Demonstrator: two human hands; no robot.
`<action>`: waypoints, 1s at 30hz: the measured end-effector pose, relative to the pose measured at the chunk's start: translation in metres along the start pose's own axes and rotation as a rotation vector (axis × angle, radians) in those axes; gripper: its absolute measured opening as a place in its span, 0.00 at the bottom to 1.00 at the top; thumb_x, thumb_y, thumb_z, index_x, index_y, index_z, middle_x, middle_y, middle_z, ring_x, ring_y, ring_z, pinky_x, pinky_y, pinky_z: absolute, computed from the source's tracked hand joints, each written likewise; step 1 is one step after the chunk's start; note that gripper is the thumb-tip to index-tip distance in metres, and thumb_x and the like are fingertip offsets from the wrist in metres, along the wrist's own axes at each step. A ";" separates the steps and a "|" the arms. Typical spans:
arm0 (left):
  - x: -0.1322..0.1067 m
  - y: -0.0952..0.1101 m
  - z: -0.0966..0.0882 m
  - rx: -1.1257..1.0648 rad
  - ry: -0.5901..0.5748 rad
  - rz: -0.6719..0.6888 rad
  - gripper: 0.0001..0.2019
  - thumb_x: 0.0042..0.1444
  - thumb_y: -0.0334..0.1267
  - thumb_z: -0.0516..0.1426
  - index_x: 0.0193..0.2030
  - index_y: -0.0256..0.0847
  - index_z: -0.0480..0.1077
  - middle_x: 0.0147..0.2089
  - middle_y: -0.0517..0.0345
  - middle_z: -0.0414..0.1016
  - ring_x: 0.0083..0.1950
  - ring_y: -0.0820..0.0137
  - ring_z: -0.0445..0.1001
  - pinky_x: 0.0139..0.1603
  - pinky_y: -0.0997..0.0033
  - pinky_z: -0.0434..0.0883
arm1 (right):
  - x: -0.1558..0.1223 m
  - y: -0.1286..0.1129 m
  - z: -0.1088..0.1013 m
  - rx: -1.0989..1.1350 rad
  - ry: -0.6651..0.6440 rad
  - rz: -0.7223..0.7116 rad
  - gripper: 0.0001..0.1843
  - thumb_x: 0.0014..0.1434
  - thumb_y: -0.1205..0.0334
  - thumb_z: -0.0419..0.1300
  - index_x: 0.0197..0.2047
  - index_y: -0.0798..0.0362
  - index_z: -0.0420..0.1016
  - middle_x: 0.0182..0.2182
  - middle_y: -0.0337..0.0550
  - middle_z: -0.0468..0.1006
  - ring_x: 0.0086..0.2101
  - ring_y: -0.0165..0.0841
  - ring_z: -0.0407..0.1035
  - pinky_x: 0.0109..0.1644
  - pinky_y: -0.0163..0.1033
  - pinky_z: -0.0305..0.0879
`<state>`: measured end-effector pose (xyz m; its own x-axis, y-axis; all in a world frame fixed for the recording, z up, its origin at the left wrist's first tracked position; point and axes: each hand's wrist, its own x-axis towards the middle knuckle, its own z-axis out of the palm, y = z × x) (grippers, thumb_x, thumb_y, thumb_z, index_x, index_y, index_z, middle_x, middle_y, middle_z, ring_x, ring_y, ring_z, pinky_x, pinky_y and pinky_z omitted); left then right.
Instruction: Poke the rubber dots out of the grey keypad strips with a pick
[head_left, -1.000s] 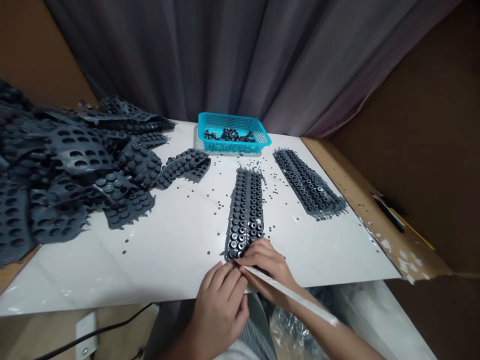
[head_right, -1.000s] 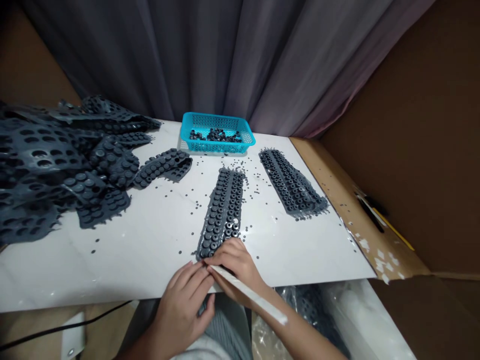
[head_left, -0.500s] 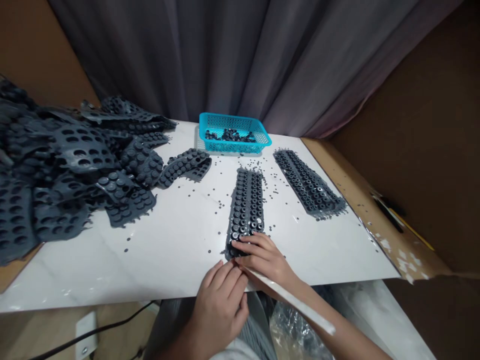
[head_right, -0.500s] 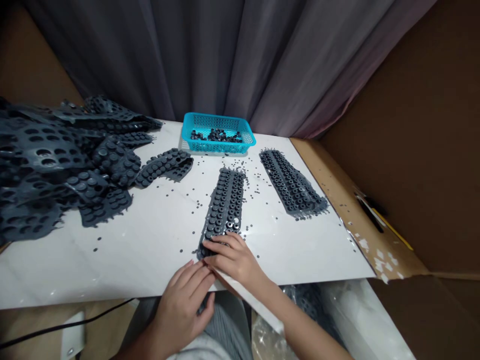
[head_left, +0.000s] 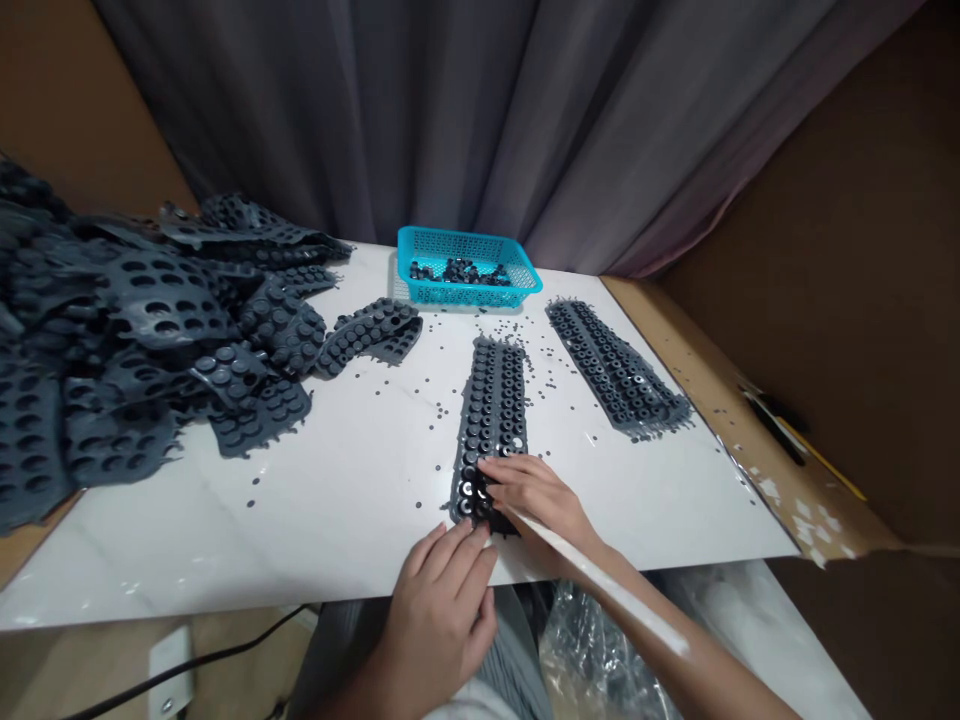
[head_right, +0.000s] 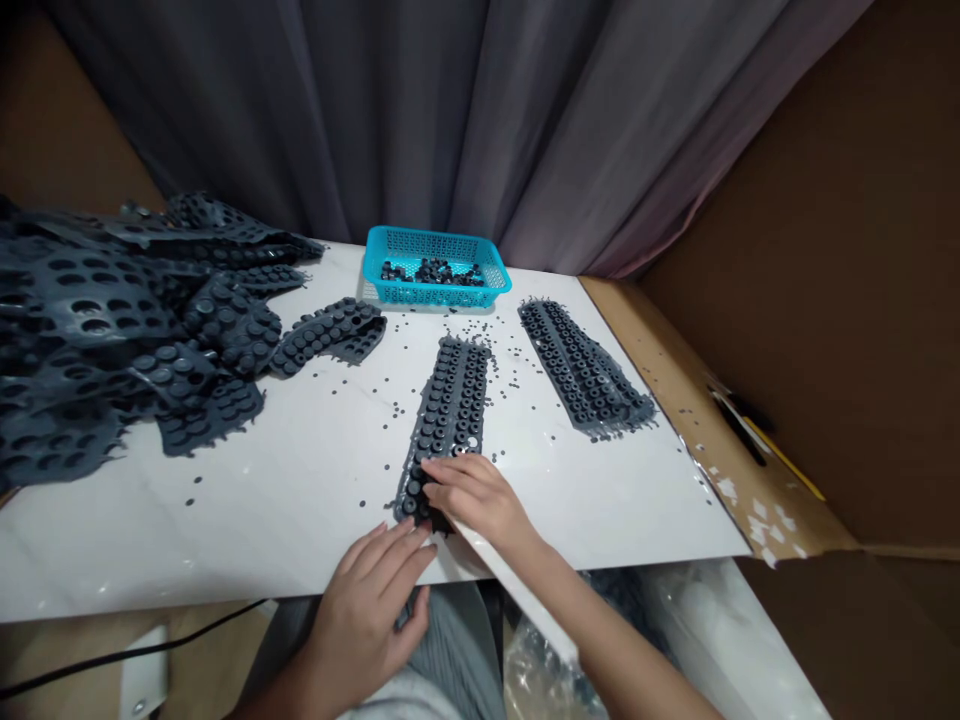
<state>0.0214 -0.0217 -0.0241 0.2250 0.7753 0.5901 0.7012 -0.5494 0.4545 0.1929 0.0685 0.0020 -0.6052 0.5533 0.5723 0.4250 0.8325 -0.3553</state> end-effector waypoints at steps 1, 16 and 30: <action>-0.001 0.000 0.000 0.003 0.000 -0.001 0.12 0.57 0.32 0.52 0.45 0.41 0.72 0.49 0.58 0.78 0.53 0.65 0.72 0.58 0.63 0.62 | -0.001 0.000 0.000 0.072 0.018 0.058 0.10 0.61 0.70 0.59 0.45 0.48 0.72 0.48 0.49 0.79 0.50 0.38 0.72 0.51 0.49 0.71; -0.002 0.000 0.002 -0.018 -0.014 -0.014 0.11 0.57 0.32 0.52 0.45 0.41 0.72 0.49 0.58 0.77 0.53 0.65 0.72 0.60 0.64 0.59 | 0.000 -0.006 0.005 0.180 -0.049 0.143 0.05 0.62 0.63 0.58 0.41 0.51 0.74 0.44 0.46 0.81 0.51 0.39 0.70 0.52 0.47 0.68; 0.000 -0.001 0.000 -0.029 -0.021 -0.002 0.12 0.58 0.31 0.52 0.46 0.40 0.72 0.53 0.58 0.76 0.54 0.65 0.72 0.60 0.64 0.59 | 0.019 0.013 -0.006 -0.047 0.051 0.113 0.09 0.62 0.70 0.58 0.44 0.50 0.74 0.50 0.48 0.78 0.54 0.40 0.68 0.53 0.50 0.68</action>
<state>0.0201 -0.0214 -0.0247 0.2378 0.7829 0.5749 0.6817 -0.5561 0.4753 0.1913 0.0898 0.0122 -0.5175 0.6400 0.5680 0.5200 0.7624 -0.3852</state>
